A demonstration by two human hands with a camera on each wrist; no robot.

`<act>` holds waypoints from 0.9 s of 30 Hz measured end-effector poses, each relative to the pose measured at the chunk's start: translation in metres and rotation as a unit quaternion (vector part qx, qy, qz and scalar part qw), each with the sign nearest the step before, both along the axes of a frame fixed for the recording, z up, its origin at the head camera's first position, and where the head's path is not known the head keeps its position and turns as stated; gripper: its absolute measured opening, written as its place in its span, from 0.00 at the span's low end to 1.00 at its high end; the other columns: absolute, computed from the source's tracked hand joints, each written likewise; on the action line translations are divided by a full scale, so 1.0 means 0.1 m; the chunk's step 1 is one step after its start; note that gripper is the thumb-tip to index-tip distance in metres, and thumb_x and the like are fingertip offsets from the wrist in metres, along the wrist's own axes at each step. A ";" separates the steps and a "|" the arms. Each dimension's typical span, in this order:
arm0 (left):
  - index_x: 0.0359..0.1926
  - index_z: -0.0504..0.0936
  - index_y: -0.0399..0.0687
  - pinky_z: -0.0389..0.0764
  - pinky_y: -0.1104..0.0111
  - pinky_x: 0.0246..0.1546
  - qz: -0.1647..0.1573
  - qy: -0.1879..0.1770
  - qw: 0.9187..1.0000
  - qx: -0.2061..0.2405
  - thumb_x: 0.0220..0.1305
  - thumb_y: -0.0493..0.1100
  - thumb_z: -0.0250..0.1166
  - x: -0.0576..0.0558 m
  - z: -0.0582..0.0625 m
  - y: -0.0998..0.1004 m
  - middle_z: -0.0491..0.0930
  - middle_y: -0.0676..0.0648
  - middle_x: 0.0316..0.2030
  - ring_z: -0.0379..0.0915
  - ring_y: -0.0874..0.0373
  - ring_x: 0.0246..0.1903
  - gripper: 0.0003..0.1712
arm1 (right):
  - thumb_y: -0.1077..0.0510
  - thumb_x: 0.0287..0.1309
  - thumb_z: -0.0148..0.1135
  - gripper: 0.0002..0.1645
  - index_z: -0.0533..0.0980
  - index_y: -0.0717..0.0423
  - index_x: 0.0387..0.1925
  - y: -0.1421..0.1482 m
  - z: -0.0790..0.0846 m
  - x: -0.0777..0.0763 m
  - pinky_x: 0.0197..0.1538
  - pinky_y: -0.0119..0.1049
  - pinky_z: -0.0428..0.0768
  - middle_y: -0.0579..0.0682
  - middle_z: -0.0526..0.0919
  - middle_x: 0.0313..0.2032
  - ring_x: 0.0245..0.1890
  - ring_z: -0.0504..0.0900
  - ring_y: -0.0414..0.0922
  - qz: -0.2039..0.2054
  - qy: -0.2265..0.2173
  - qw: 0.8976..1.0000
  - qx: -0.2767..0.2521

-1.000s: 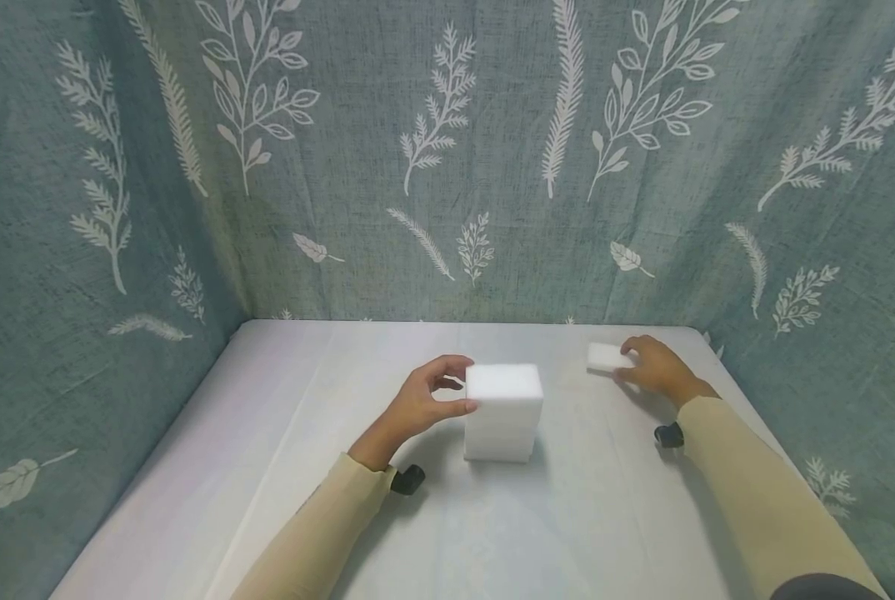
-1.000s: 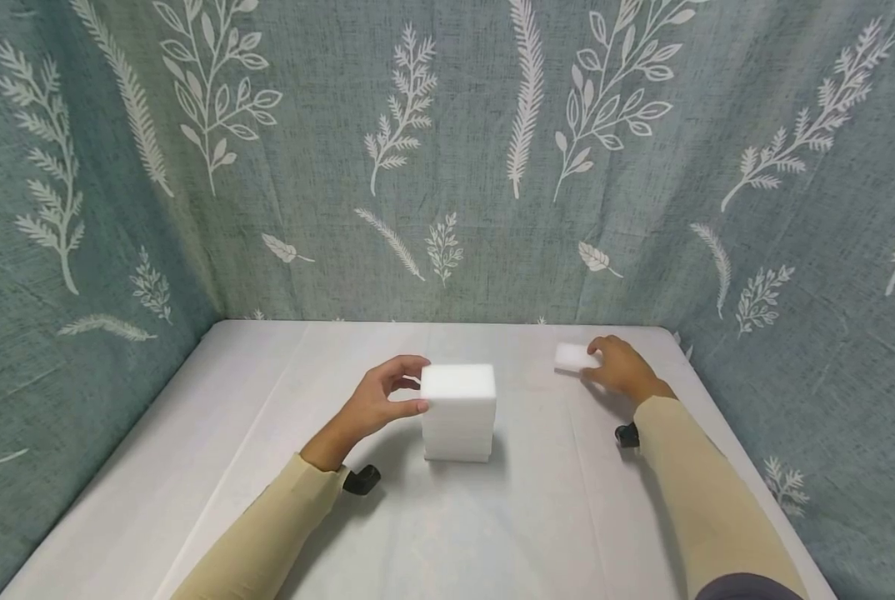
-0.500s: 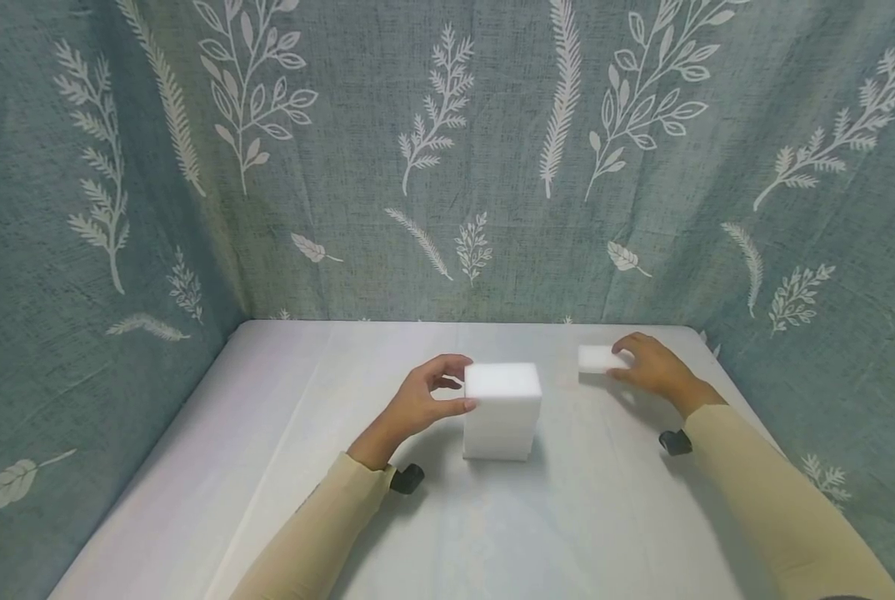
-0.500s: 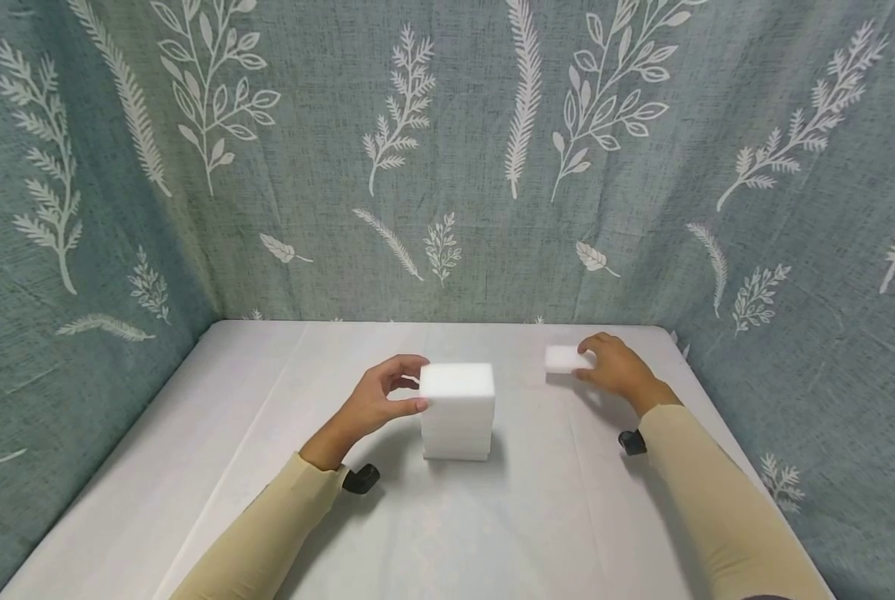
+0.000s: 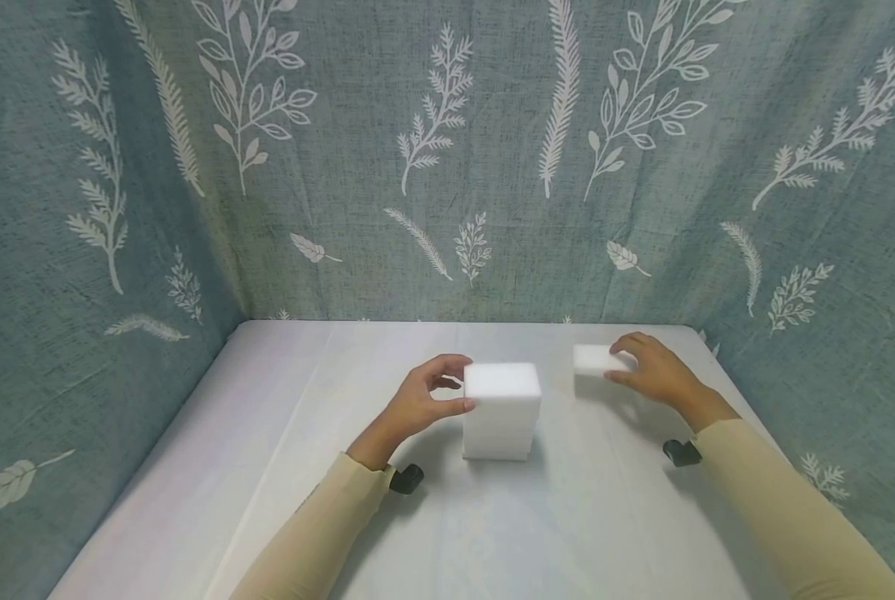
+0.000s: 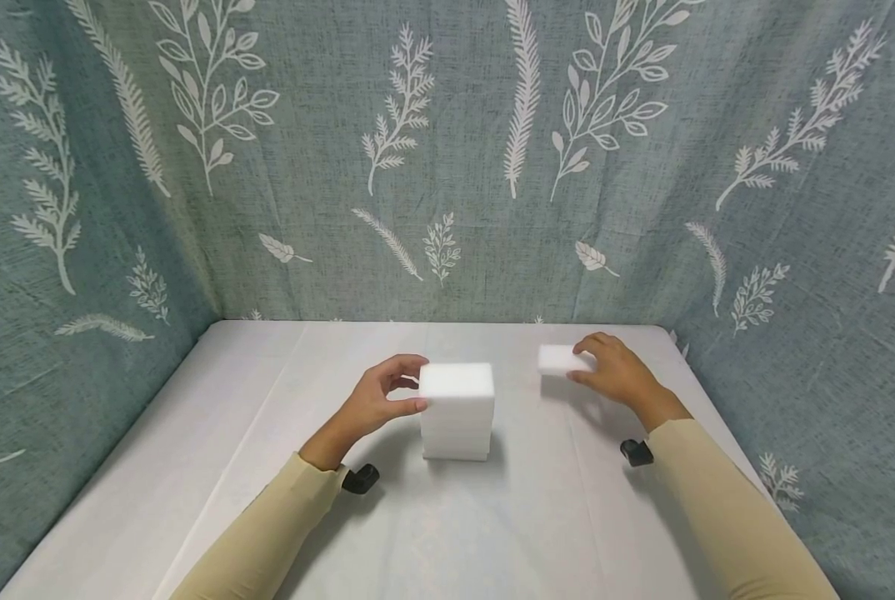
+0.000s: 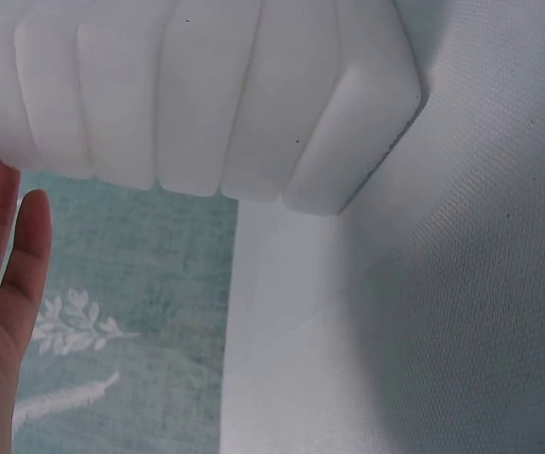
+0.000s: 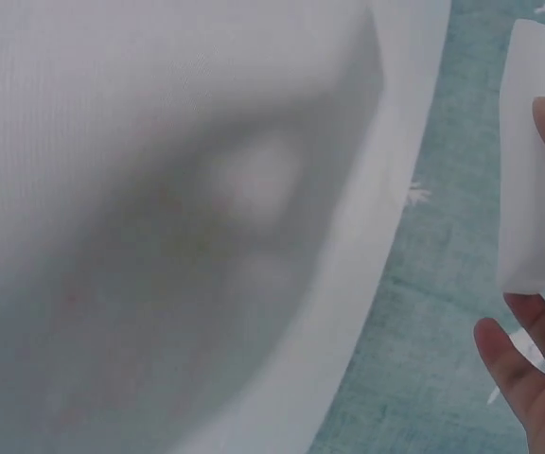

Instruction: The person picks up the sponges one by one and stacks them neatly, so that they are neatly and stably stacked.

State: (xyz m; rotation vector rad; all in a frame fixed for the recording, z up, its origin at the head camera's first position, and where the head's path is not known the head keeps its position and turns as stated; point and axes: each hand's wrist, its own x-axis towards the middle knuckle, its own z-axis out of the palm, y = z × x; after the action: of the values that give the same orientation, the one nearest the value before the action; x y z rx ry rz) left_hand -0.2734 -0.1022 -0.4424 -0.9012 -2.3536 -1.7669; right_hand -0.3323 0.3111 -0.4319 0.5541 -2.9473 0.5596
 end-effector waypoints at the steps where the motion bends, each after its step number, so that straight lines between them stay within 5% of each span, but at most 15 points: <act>1: 0.61 0.74 0.40 0.75 0.55 0.54 -0.001 -0.001 1.000 -0.001 0.54 0.40 0.75 0.03 0.04 0.00 0.77 0.47 0.51 0.73 0.52 0.51 0.33 | 0.42 0.58 0.67 0.31 0.74 0.58 0.54 -0.02 0.02 0.02 0.62 0.63 0.62 0.62 0.70 0.61 0.63 0.64 0.62 0.001 0.002 1.000 0.000; 27: 0.61 0.74 0.41 0.76 0.58 0.52 0.002 0.010 1.000 0.001 0.54 0.46 0.75 -0.02 -0.02 0.00 0.78 0.50 0.49 0.73 0.55 0.50 0.35 | 0.43 0.55 0.70 0.28 0.77 0.53 0.52 -0.29 0.28 0.30 0.57 0.59 0.69 0.56 0.74 0.57 0.59 0.70 0.58 0.045 0.097 0.992 -0.060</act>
State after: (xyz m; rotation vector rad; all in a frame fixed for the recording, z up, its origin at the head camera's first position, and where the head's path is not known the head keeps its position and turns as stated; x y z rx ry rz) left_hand -0.2752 -0.1018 -0.4448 -0.9075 -2.3394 -1.7501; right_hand -0.3027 0.2824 -0.4038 0.6888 -2.6968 0.6481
